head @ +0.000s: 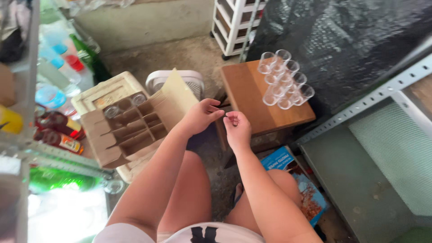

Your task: The person opens a cardboard box and removes small clear glasses one by one, placing them on a wooden stool. After emptying the box, they close it and place it on a metal shelf.

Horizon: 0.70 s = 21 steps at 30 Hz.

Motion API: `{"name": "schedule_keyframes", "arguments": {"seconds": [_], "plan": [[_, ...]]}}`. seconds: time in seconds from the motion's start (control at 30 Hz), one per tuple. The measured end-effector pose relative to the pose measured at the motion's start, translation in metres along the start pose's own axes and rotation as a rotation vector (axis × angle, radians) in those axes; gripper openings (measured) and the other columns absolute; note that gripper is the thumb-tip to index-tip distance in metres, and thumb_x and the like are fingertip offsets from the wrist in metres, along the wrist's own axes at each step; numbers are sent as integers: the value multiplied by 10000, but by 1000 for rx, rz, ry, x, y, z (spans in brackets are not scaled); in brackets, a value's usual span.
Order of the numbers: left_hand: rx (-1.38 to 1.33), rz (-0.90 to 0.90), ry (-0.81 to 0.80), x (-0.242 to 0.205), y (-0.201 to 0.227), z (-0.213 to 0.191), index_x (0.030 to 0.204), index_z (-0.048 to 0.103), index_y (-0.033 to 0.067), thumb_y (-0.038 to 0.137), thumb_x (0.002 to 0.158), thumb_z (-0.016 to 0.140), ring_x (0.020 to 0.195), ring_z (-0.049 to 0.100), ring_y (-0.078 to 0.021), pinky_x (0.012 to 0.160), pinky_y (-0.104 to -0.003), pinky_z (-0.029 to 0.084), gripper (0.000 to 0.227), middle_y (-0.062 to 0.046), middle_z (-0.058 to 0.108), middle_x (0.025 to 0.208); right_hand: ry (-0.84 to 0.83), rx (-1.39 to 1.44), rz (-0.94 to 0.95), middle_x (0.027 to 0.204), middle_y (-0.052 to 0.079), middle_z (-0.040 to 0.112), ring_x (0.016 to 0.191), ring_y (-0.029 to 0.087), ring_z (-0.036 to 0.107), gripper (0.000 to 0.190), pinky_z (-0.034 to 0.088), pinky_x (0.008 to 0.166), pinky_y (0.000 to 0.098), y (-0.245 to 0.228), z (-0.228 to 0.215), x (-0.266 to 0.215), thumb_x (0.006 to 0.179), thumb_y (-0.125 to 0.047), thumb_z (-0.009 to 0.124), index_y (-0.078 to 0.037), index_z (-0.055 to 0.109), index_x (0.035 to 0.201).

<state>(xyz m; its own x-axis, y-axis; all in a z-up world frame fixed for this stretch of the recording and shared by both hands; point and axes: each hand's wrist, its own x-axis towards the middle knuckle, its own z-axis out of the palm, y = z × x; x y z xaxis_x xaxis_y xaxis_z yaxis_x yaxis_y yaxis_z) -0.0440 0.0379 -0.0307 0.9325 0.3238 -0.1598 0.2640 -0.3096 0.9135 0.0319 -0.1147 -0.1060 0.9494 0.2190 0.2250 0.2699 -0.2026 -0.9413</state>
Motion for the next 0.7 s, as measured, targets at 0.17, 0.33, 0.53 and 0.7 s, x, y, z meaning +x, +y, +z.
{"name": "schedule_keyframes", "arguments": {"seconds": [0.17,0.33,0.53,0.7], "plan": [[-23,-130,161,-41,-54,-53,1343,666,248,515,878,770,1175,707,-209,994,-389,567,547,-25,767,1216,-123,-94,16,852,4,770,762,123,734,141,603,722,282,-18,26,-23,842,-128,822,-192,778,960],[-71,-224,336,-64,-104,-90,1290,700,269,517,876,793,1119,729,-189,934,-369,590,492,-4,784,1151,-242,-138,55,832,-35,766,747,84,723,123,616,703,243,-26,59,-47,848,-146,820,-221,788,941],[-151,-264,574,-78,-139,-128,1202,737,216,368,898,801,893,760,-156,818,-327,604,346,-15,791,1012,-389,-102,35,864,55,771,779,145,729,91,618,735,275,-43,101,-60,854,-108,787,-148,781,936],[29,-323,749,-74,-165,-162,1083,786,316,419,886,780,860,724,-157,792,-358,601,222,64,726,847,-458,-148,-92,825,10,757,768,132,738,103,628,703,245,-41,143,-53,829,-130,810,-188,791,911]]}}
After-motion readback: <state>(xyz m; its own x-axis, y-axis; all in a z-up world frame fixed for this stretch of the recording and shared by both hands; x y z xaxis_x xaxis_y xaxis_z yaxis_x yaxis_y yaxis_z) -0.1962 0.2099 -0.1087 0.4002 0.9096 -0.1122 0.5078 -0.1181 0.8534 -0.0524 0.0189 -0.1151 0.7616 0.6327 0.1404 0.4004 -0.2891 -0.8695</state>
